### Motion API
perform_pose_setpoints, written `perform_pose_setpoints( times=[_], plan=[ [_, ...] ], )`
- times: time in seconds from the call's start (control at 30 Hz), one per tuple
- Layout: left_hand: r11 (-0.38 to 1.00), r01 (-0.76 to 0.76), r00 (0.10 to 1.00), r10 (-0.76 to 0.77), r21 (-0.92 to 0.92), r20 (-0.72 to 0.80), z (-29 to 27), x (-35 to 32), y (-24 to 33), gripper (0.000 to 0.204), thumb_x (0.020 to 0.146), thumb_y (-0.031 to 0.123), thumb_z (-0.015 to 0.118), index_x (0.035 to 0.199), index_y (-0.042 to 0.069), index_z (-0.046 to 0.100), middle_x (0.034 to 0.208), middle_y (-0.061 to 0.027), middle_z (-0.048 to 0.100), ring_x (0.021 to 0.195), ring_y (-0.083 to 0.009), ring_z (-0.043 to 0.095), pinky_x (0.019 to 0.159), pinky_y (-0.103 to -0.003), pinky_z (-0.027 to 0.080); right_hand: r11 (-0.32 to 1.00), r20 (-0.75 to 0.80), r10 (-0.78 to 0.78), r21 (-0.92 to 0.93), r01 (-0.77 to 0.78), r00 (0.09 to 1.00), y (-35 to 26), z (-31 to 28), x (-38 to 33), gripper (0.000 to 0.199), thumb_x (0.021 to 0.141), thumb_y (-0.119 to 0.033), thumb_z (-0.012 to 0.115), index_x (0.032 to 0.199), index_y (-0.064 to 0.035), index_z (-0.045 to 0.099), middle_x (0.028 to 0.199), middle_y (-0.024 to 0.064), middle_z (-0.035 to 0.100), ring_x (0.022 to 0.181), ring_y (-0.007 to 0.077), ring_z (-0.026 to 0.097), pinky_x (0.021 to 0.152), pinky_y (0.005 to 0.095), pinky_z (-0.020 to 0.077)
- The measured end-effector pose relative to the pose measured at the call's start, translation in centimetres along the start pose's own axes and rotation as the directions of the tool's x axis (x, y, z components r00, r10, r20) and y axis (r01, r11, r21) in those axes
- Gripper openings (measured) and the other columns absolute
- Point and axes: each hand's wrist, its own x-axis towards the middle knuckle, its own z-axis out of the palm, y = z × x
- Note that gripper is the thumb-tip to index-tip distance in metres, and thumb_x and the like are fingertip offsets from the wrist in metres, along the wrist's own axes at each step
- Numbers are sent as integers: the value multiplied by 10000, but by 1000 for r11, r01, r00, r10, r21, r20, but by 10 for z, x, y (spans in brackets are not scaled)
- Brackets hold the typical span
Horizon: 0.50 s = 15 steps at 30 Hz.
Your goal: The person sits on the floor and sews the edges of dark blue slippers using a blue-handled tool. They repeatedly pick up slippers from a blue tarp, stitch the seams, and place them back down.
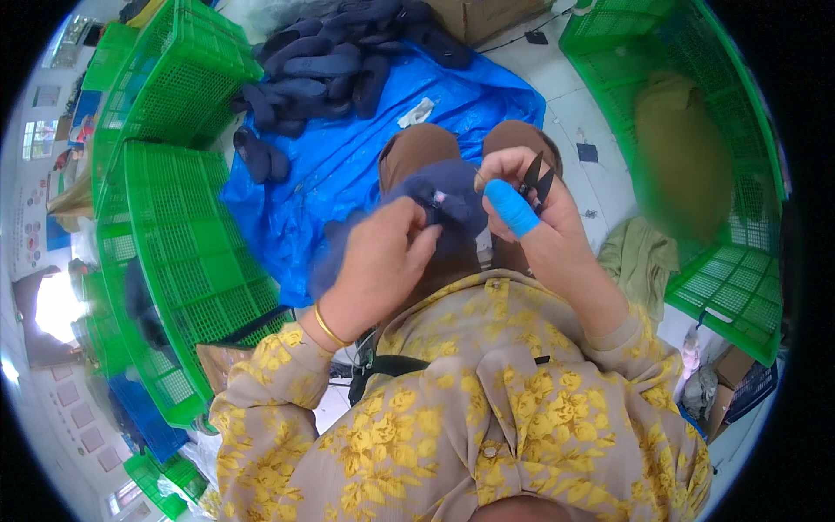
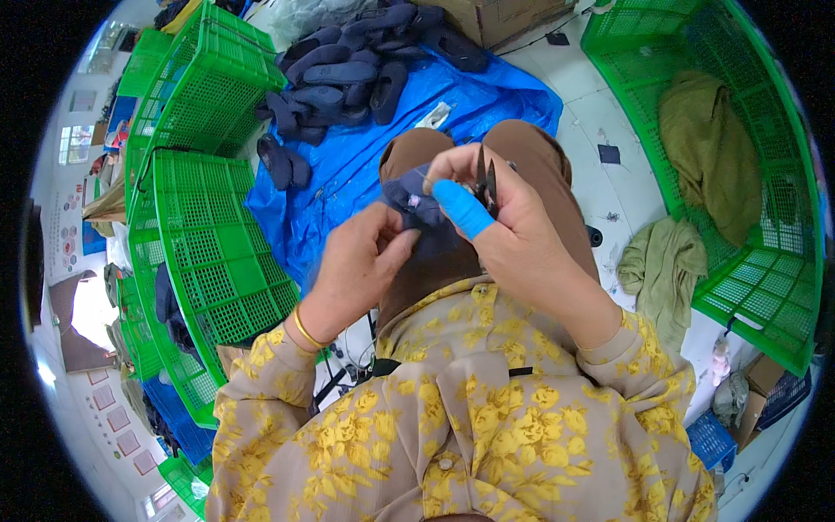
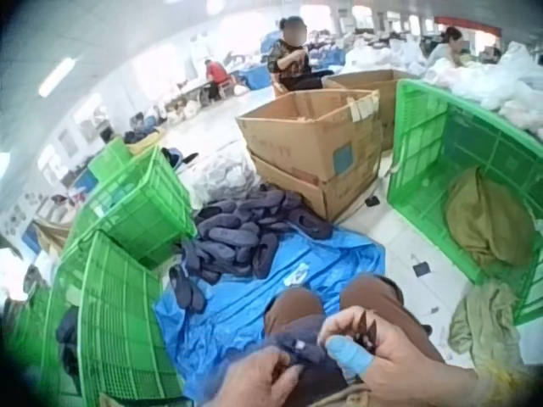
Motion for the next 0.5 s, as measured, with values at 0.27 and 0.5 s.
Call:
perform_pose_setpoints(
  times=[0.27,0.5],
  plan=[
    [787,381,924,-319,-485,209,6,26,15,258,987,124,543,1232,43,539,740,-28,608,585,-70,576,485,-208,479,976,-29,209,-51,-210,977,36,-32,-38,54,1001,-88,511,1031,-61,547,858,-42,493,710,34,415,644,203,371],
    [903,300,944,-234,-306,234,21,50,0,166,949,138,631,1077,39,596,733,31,577,585,-35,514,508,-190,416,970,-33,237,-53,-238,971,40,-45,-55,62,995,-75,509,1042,-64,548,921,-26,533,761,52,458,707,211,403]
  ],
)
